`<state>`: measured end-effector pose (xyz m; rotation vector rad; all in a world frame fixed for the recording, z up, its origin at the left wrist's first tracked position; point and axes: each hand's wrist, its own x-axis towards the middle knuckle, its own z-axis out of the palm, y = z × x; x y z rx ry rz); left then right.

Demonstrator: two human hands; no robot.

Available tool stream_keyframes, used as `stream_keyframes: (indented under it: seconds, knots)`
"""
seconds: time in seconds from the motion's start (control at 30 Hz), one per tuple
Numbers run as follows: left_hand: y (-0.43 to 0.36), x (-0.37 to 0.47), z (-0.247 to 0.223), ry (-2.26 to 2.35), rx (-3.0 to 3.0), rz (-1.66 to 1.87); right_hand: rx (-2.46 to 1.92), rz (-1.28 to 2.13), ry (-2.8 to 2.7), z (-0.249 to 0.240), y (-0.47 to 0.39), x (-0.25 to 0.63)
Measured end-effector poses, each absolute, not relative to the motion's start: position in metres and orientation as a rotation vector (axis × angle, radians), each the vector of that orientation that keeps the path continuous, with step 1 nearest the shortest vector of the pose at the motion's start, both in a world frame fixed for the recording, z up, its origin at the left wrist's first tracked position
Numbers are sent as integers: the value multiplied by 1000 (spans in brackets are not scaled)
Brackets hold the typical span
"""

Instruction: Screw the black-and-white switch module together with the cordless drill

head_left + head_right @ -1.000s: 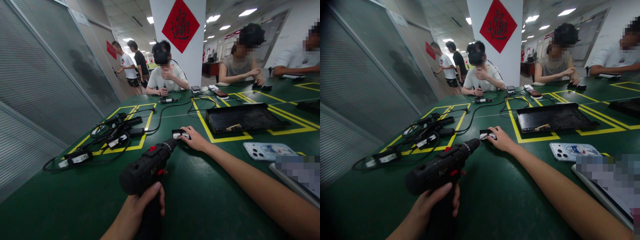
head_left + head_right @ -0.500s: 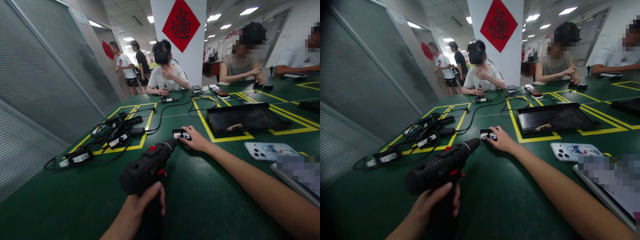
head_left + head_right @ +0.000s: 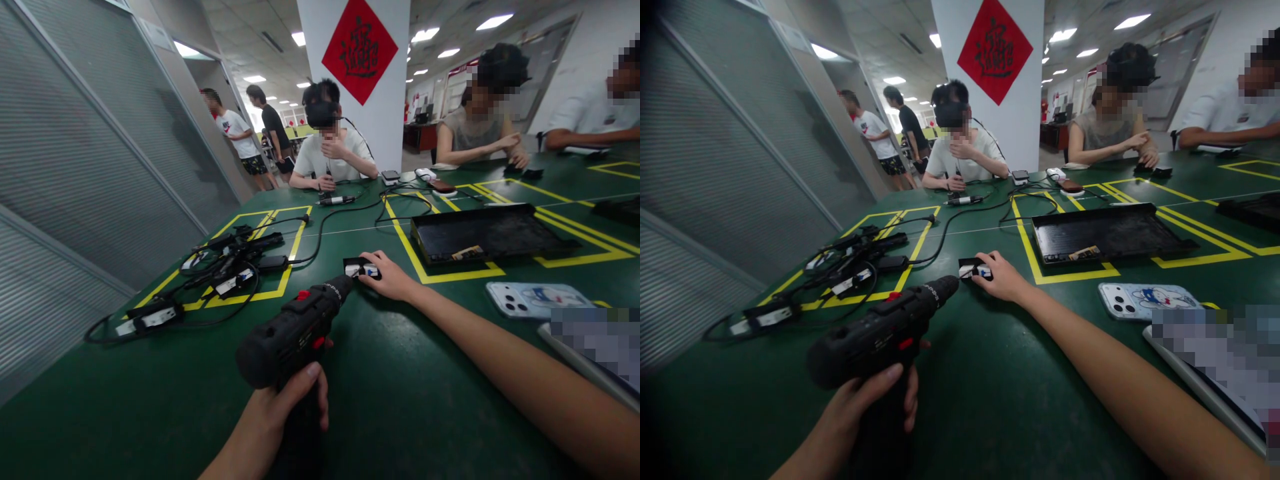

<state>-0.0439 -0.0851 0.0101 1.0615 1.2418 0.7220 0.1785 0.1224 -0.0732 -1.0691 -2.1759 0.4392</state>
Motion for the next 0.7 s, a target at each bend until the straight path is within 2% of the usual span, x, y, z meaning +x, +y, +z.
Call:
stream_keyframes:
  seconds: [0.7]
  knots:
    - [-86,-42,7,1193,1048,817,-1054,440,-2164,-74,123,177]
